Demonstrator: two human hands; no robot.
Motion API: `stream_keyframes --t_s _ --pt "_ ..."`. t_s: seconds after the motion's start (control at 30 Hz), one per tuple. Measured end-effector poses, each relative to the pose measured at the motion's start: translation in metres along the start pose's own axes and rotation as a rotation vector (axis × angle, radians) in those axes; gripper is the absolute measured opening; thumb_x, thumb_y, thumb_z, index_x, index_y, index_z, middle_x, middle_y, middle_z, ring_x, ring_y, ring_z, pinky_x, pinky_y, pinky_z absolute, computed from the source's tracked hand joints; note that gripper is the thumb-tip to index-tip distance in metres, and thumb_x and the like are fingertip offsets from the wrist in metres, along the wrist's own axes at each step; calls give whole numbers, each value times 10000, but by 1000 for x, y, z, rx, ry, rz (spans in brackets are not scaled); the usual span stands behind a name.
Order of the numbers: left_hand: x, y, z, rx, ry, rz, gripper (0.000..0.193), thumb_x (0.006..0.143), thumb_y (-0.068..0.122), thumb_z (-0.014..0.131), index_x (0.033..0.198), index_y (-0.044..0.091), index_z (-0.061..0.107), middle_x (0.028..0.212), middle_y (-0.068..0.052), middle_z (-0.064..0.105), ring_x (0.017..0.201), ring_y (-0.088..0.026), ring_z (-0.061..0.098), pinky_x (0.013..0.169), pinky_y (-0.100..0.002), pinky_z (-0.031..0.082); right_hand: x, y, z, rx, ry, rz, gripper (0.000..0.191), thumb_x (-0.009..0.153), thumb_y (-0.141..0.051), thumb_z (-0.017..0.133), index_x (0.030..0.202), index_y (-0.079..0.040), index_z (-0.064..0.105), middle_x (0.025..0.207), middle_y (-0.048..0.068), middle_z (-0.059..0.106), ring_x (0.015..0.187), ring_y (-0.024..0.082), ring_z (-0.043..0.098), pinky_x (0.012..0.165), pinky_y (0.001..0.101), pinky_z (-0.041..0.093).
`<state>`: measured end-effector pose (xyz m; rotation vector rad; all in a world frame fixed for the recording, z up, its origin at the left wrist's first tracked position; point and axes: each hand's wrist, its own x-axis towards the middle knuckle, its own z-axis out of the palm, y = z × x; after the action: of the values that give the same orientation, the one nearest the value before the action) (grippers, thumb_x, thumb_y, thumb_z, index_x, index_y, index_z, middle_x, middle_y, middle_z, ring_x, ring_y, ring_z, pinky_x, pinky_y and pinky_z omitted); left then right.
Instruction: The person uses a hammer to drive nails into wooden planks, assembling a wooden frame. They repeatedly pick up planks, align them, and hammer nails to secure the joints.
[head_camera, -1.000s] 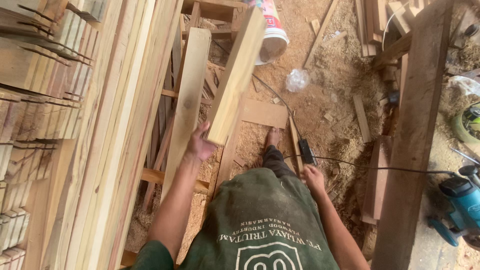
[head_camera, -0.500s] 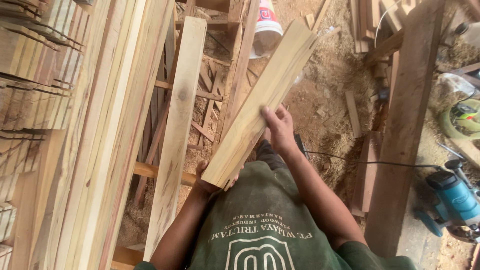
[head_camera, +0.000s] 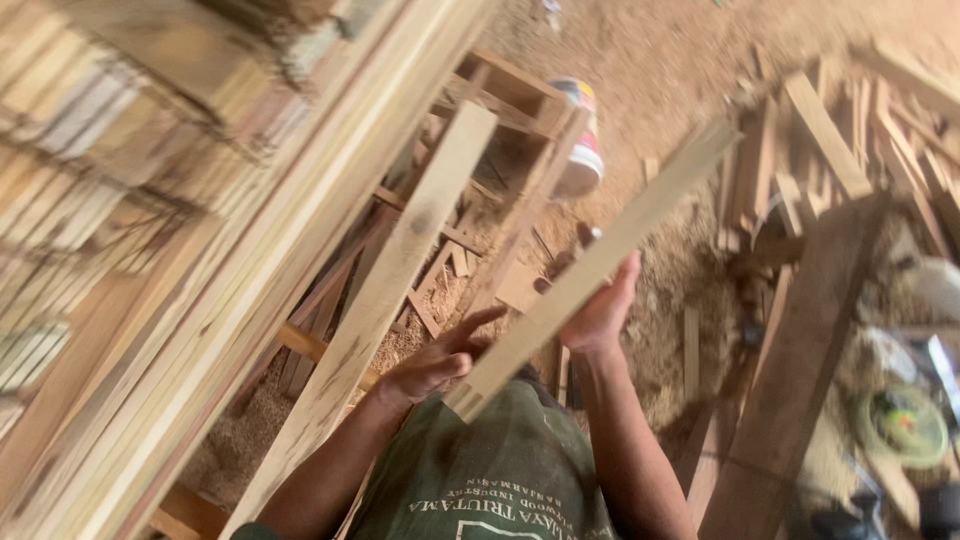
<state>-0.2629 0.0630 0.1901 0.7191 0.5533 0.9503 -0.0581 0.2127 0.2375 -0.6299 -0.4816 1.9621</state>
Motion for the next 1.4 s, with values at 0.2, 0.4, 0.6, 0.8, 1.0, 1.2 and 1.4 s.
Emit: stream_keyframes --t_s 0.2,0.4,0.6,0.8,1.0,1.2,1.4 --pt "18 10 36 -55 46 74 752 917 439 766 1438 -13 467 1126 -121 641 1037 -220 654 892 -406 612 61 9 55 130 -638 99 577 1079 -443 562 1543 -104 514 1133 62 668 915 191 686 829 351 591" --pt "18 82 39 279 301 631 628 959 433 718 1370 9 504 768 13 517 631 -70 507 516 -256 474 96 -12 146 -302 -801 124 514 1039 -415 573 1388 -39 593 1165 150 709 1054 230 701 887 379 592" --pt "11 175 10 596 703 1016 319 1081 446 622 1076 136 544 845 49 531 735 -70 554 562 -263 495 80 2 143 -786 -540 49 549 1110 -439 542 1237 93 589 1092 199 680 998 294 676 907 448 601" --pt "-3 230 16 162 986 735 474 967 337 771 1308 54 603 1161 -48 666 998 -184 679 737 -398 603 43 11 82 -935 -175 244 584 1051 -497 411 1400 -55 566 1152 139 695 999 237 707 921 411 602" --pt "-27 200 37 473 1020 790 916 1039 414 679 1718 116 142 1470 -190 579 998 -310 658 739 -396 622 13 29 0 -935 -76 264 512 1043 -479 506 1308 -62 640 1082 106 729 916 189 711 825 354 610" --pt "-19 167 -1 1267 1384 995 673 1121 416 614 1579 88 245 1371 -201 581 1009 -327 631 752 -412 595 -49 44 -140 -893 224 311 441 1038 -395 543 1260 -34 662 1043 125 715 912 213 697 787 377 566" --pt "-3 152 -96 1541 1429 683 452 1166 402 565 1438 76 412 1232 -189 638 907 -340 626 699 -437 547 -161 53 -238 -1397 610 713 465 974 -371 594 1264 -16 670 1297 163 675 1192 323 625 1021 441 496"
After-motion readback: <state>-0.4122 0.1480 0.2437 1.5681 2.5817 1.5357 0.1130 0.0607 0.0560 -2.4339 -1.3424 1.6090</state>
